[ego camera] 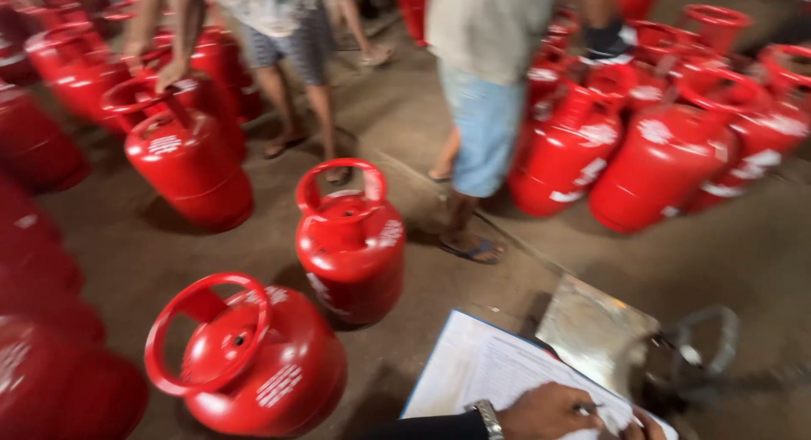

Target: Weighing gas cylinders and recording weights on a log sheet.

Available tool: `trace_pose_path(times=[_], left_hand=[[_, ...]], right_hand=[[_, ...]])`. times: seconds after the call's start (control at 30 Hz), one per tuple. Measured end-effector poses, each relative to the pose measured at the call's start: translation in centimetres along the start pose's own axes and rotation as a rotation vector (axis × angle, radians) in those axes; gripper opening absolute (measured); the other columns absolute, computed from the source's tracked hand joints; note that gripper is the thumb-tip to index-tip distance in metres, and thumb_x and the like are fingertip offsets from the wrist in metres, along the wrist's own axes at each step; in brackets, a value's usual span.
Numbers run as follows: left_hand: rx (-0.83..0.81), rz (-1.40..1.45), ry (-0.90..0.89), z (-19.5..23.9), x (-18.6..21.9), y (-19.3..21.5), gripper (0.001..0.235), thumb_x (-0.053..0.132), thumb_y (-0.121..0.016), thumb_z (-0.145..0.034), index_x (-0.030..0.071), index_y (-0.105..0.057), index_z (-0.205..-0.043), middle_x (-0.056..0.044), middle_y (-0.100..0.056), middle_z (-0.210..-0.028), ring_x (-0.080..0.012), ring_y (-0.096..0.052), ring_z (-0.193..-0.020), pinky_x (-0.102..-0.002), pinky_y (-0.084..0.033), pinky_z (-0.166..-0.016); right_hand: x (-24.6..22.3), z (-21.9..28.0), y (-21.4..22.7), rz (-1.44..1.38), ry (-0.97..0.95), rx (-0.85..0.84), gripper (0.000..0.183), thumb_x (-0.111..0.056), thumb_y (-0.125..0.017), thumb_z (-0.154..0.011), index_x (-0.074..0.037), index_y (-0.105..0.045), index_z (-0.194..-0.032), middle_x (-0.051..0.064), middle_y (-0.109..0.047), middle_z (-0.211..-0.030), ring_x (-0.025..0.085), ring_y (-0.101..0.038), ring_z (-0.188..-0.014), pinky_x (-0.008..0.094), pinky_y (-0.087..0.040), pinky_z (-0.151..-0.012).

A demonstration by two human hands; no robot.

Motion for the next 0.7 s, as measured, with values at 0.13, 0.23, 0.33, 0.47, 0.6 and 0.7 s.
trace_pose_path(times=[0.13,0.23,0.33,0.47,0.6,0.7], left_hand=[[-0.019,-0.009,0.131,0.2,0.9,0.1,0.033,0.039,-0.067,-0.100,0.007,-0.072,-0.108,-0.017,-0.066,-0.076,-0.0287,-0.064,-0.067,-0.041,-0.050,-0.065],[0.009,-0.012,0.098,-0.1,1.4,0.5,0.034,0.039,-0.069,-0.098,0.006,-0.072,-0.104,-0.013,-0.065,-0.075,-0.0247,-0.061,-0.066,-0.039,-0.048,-0.064],[0.007,0.020,0.134,-0.1,2.0,0.6,0.034,0.038,-0.070,-0.097,0.005,-0.072,-0.101,-0.010,-0.065,-0.073,-0.0215,-0.061,-0.065,-0.038,-0.049,-0.063],[-0.015,0.013,0.196,-0.1,3.1,1.1,0.033,0.039,-0.069,-0.095,0.006,-0.072,-0.101,-0.008,-0.064,-0.070,-0.0192,-0.059,-0.062,-0.038,-0.048,-0.061],[-0.034,-0.005,0.225,-0.1,2.9,1.0,0.034,0.039,-0.069,-0.096,0.005,-0.071,-0.099,-0.007,-0.060,-0.065,-0.0178,-0.055,-0.059,-0.038,-0.045,-0.058],[-0.029,-0.009,0.207,-0.1,3.1,1.1,0.034,0.039,-0.069,-0.096,0.005,-0.071,-0.099,-0.007,-0.058,-0.064,-0.0172,-0.054,-0.058,-0.037,-0.045,-0.058]], right_hand=[[-17.3,4.5,1.9,-0.113,-0.342,0.168,0.028,-0.006,-0.061,-0.099,-0.001,-0.072,-0.125,0.012,-0.069,-0.081,0.017,-0.062,-0.070,0.032,-0.048,-0.063],[-22.4,4.6,2.9,-0.071,-0.297,0.158,0.028,-0.008,-0.059,-0.099,-0.002,-0.072,-0.123,0.010,-0.069,-0.077,0.014,-0.060,-0.068,0.030,-0.049,-0.064],[-26.5,4.8,3.5,-0.072,-0.464,0.120,0.029,-0.010,-0.059,-0.099,-0.003,-0.071,-0.124,0.008,-0.070,-0.080,0.013,-0.061,-0.069,0.030,-0.050,-0.062],[-27.0,4.7,3.6,0.005,-0.465,0.077,0.030,-0.011,-0.059,-0.099,-0.004,-0.071,-0.125,0.008,-0.071,-0.080,0.015,-0.063,-0.069,0.031,-0.050,-0.064],[-26.7,4.6,3.4,-0.007,-0.481,0.058,0.031,-0.012,-0.059,-0.099,-0.005,-0.071,-0.126,0.009,-0.072,-0.081,0.016,-0.063,-0.070,0.032,-0.050,-0.065],[-26.9,4.5,3.4,0.019,-0.480,0.046,0.032,-0.012,-0.059,-0.099,-0.005,-0.071,-0.127,0.010,-0.073,-0.081,0.016,-0.064,-0.070,0.032,-0.051,-0.066]])
Point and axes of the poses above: each hand's wrist, its own z-axis away from the middle knuckle, its own y-axis out of the back of the hand, x = y × z, the point moved 7 cm from there along -z, towards the middle knuckle
